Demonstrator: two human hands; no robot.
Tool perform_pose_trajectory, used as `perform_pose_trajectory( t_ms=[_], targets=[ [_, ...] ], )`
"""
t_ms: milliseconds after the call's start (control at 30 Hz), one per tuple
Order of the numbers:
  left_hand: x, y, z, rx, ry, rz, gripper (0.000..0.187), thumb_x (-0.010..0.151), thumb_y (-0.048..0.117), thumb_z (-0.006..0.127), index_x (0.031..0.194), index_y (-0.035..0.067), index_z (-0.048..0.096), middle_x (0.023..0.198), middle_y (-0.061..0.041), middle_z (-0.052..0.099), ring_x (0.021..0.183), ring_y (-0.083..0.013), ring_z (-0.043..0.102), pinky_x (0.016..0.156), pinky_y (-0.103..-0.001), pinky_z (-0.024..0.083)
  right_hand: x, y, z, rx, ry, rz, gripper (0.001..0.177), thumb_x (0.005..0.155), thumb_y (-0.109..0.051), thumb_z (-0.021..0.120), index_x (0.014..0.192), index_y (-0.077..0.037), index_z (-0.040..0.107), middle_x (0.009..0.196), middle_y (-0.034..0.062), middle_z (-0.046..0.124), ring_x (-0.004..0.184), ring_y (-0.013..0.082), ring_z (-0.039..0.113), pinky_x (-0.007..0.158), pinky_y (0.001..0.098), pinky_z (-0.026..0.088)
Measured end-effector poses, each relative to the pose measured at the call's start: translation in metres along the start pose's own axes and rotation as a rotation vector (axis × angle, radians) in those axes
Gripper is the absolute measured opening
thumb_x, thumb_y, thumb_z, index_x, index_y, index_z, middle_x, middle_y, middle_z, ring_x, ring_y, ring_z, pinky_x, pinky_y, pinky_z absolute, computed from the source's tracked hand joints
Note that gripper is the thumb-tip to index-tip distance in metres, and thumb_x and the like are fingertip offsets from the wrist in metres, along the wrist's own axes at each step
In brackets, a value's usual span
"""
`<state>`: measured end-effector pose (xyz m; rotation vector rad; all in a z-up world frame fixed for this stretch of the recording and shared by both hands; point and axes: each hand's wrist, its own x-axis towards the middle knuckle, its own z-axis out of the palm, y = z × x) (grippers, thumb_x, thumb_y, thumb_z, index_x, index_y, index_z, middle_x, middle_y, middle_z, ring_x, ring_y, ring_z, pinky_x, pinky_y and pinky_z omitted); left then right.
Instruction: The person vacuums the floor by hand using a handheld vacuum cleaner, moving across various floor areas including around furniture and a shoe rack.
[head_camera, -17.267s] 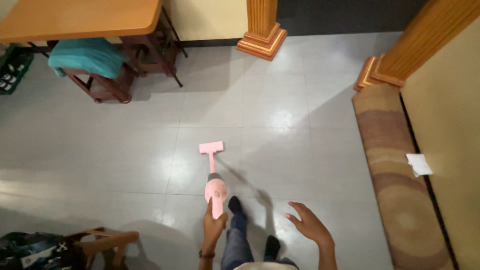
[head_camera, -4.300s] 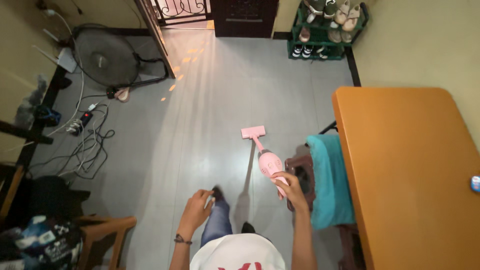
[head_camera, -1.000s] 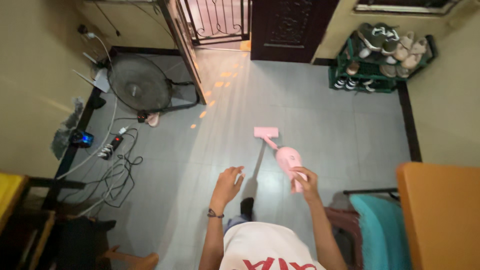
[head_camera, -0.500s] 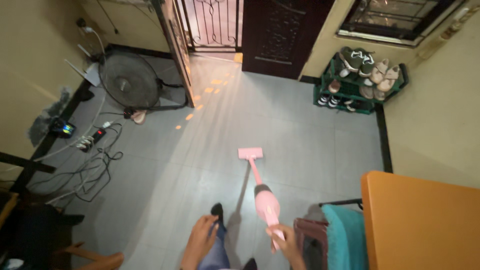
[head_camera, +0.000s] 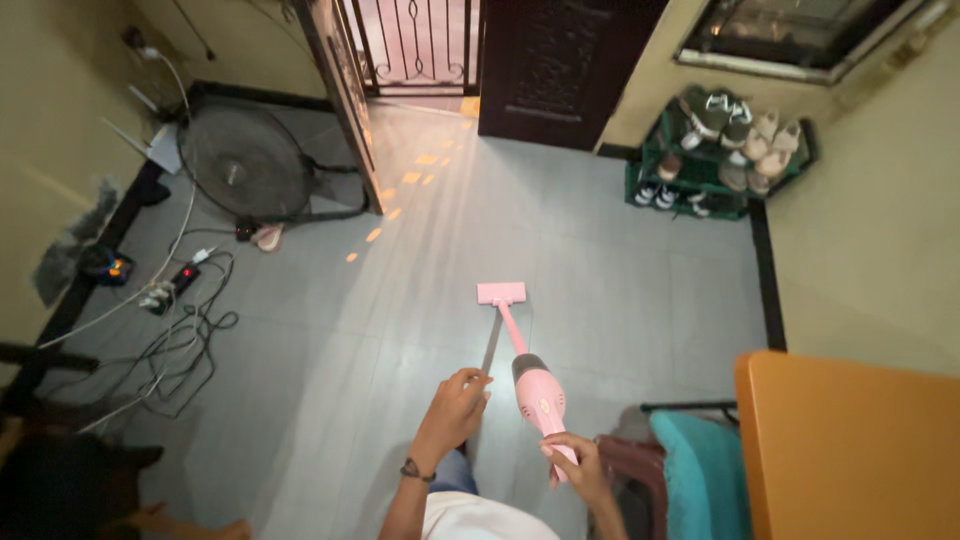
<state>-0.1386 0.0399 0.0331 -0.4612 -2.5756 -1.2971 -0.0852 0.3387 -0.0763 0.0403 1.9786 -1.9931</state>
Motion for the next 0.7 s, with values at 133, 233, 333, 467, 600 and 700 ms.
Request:
perform_pose_trajectory(
  t_ms=[133,233,333,467,600,700],
  targets=[
    [0.027,-0.032,-0.031,0.008,-0.021,-0.024,0.027,0.089,0.009,0.07,0.115,0.007,0.069,0.115,-0.01,0.065,0.102,-0.0316,0.065,0.087,-0.045,0.049,0.048,-0.038,0.013,-0.107,0.142,-0.018,0.02,0.086,-0.009,0.076,0.104,-0.001,0.077,0.066,0.0084,0.069,0.05,0.0155,0.065,0.047,0.0294,0.052],
    [0.05,-0.072,-0.051,0.043,-0.04,-0.034,0.024,0.089,0.008,0.069,0.113,0.008,0.07,0.115,-0.009,0.066,0.096,-0.0303,0.066,0.085,-0.044,0.05,0.087,-0.053,0.007,-0.11,0.258,-0.008,0.024,0.082,-0.005,0.078,0.106,-0.001,0.077,0.071,0.0087,0.069,0.049,0.017,0.063,0.047,0.0323,0.051],
    [0.076,-0.104,-0.074,0.065,-0.014,0.002,0.023,0.089,0.008,0.069,0.112,0.01,0.071,0.114,-0.01,0.067,0.095,-0.0313,0.066,0.084,-0.043,0.052,0.118,-0.07,-0.001,-0.052,0.327,-0.081,0.025,0.081,-0.002,0.073,0.106,-0.001,0.077,0.089,0.0047,0.074,0.054,0.0156,0.062,0.048,0.0319,0.051],
    [0.118,-0.118,-0.098,0.12,0.014,0.005,0.021,0.089,0.008,0.069,0.11,0.009,0.071,0.111,-0.009,0.069,0.093,-0.0311,0.066,0.081,-0.043,0.051,0.154,-0.109,-0.019,-0.193,0.281,-0.021,0.031,0.082,-0.004,0.067,0.111,-0.008,0.076,0.085,0.0019,0.073,0.053,0.0139,0.062,0.05,0.0286,0.052],
    [0.156,-0.13,-0.103,0.11,0.052,-0.028,0.021,0.09,0.008,0.069,0.111,0.007,0.07,0.112,-0.009,0.069,0.094,-0.031,0.066,0.084,-0.042,0.051,0.2,-0.135,-0.042,-0.242,0.254,0.078,0.02,0.086,-0.01,0.076,0.104,-0.004,0.081,0.072,0.006,0.067,0.052,0.0142,0.057,0.049,0.0287,0.046],
    [0.177,-0.145,-0.093,0.111,0.083,-0.047,0.02,0.091,0.008,0.069,0.111,0.007,0.07,0.11,-0.01,0.069,0.095,-0.031,0.066,0.083,-0.042,0.052,0.246,-0.147,-0.063,-0.285,0.222,0.069,0.019,0.086,-0.013,0.076,0.102,-0.003,0.081,0.069,0.0052,0.066,0.049,0.014,0.056,0.046,0.0292,0.044]
  ],
)
